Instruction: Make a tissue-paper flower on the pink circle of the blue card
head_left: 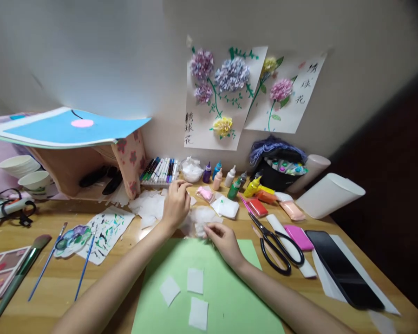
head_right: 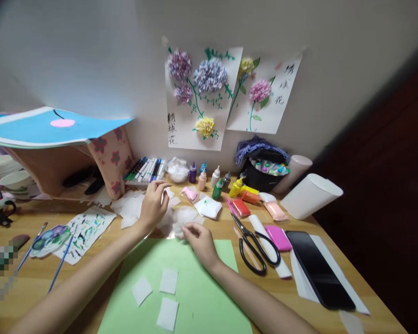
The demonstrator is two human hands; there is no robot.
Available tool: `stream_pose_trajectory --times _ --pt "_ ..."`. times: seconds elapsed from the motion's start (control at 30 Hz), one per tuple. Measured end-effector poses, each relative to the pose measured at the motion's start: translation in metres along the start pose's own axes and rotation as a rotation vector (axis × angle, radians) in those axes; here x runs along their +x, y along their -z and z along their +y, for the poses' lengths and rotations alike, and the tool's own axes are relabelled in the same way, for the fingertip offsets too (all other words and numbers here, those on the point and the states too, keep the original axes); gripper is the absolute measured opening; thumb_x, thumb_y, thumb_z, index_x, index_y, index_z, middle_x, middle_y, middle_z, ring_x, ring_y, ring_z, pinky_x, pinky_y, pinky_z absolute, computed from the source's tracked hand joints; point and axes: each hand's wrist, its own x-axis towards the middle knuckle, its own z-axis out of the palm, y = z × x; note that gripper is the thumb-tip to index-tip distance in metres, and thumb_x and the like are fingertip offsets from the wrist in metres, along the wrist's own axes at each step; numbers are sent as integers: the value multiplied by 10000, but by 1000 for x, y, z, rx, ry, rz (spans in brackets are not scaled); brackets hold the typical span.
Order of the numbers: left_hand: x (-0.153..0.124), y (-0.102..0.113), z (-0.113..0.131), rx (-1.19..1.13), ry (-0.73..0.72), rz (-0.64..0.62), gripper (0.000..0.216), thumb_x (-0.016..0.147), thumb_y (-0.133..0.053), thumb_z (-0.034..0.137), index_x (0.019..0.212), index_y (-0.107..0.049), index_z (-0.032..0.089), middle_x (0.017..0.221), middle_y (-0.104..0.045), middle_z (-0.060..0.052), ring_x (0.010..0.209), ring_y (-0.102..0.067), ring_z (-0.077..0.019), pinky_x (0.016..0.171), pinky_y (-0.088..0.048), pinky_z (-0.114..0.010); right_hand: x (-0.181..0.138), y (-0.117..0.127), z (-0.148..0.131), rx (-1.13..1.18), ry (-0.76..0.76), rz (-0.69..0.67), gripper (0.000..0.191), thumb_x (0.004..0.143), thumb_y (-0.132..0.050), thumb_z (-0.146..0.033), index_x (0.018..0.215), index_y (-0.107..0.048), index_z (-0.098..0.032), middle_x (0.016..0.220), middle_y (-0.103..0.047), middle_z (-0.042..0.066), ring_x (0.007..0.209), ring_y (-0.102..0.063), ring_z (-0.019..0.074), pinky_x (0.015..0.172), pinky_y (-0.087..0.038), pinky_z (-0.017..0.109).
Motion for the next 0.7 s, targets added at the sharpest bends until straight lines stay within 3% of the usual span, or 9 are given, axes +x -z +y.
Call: stream_pose_trajectory --times 0.1,0.2,0.37,0.7 --pt "-40 23 26 14 -209 -86 155 823 -467 148 935 -570 177 913 -558 -73 859 -506 -191 724 -440 -297 1 2 3 -11 58 27 305 765 -605 -444 740 -646 -143 636 -596 11 599 -529 133 572 -429 251" --pt "-61 27 39 44 -331 -178 110 828 -493 216 892 -573 174 851 -572 -57 781 -489 -184 646 -415 -289 2 3 2 -28 93 16 275 761 -617 -411 732 -644 -139 656 -584 7 612 -507 121 589 -405 240" --pt "-71 14 37 23 -242 -242 145 861 -462 257 852 -571 163 838 -565 -62 774 -497 -174 623 -402 -274 1 5 -3 -17 118 -97 321 823 -543 -405 625 -578 -156 599 -529 -8 608 -484 118 606 -377 240" --pt "-79 10 32 -26 -168 -168 145 843 -526 288 830 -612 172 767 -583 -32 709 -516 -134 587 -365 -242 2 9 3 -39 71 -162 485 888 -396 -484 579 -568 -151 517 -447 -26 487 -362 87 519 -298 240"
